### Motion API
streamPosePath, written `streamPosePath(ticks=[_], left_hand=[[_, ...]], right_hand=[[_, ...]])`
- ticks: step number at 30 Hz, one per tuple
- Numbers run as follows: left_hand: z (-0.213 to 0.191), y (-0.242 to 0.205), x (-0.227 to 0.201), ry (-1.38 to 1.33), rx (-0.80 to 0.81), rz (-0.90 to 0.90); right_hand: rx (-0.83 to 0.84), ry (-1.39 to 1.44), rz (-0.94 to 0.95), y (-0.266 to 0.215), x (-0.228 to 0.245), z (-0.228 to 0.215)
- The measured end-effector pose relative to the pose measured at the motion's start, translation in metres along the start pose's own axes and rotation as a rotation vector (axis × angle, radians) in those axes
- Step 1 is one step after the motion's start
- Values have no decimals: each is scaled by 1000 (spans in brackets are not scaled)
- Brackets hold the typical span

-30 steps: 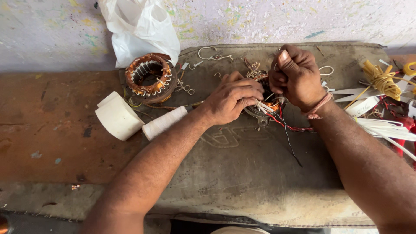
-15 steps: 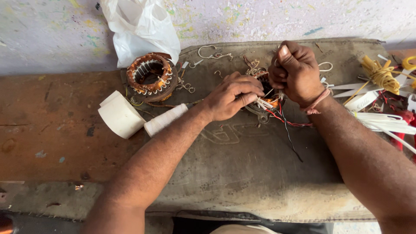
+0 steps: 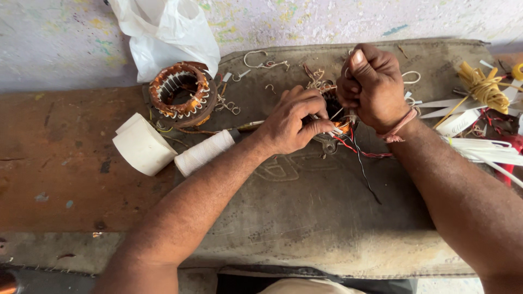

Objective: The person winds a white string around a copper-wound stator coil, repeatedly pulling the string through the coil's slots and tightening it to secure the windings. The person uses both hands to manipulate the string and the coil on a workbench.

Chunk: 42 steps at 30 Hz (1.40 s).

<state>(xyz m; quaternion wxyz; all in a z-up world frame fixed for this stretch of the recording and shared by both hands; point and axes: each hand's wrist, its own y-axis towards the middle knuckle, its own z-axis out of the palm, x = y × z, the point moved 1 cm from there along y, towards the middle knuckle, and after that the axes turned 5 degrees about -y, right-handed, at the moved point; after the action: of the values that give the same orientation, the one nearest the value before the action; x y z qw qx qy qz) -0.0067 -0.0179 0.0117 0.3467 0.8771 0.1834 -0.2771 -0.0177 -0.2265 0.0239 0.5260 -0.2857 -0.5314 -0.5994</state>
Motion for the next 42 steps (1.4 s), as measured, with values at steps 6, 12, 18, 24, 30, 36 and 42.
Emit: streamPosePath(ticks=[6, 12, 18, 24, 30, 36, 42], left_hand=[[1, 0, 2, 30, 9, 2], [1, -3, 2, 28, 8, -28], [5, -7, 13, -43, -284, -49], [14, -4, 23, 33, -217, -315], [5, 4, 33, -205, -137, -256], [-19, 0, 15, -39, -11, 47], [-31, 0, -2, 80, 126, 109]], right_hand=[[-7, -2, -2, 0, 0, 2], [6, 10, 5, 0, 5, 4], [47, 60, 4, -3, 2, -4], [-102, -15, -19, -6, 5, 11], [-340, -81, -97, -20, 5, 32], [-211, -85, -44, -21, 9, 22], [-156, -53, -11, -23, 11, 19]])
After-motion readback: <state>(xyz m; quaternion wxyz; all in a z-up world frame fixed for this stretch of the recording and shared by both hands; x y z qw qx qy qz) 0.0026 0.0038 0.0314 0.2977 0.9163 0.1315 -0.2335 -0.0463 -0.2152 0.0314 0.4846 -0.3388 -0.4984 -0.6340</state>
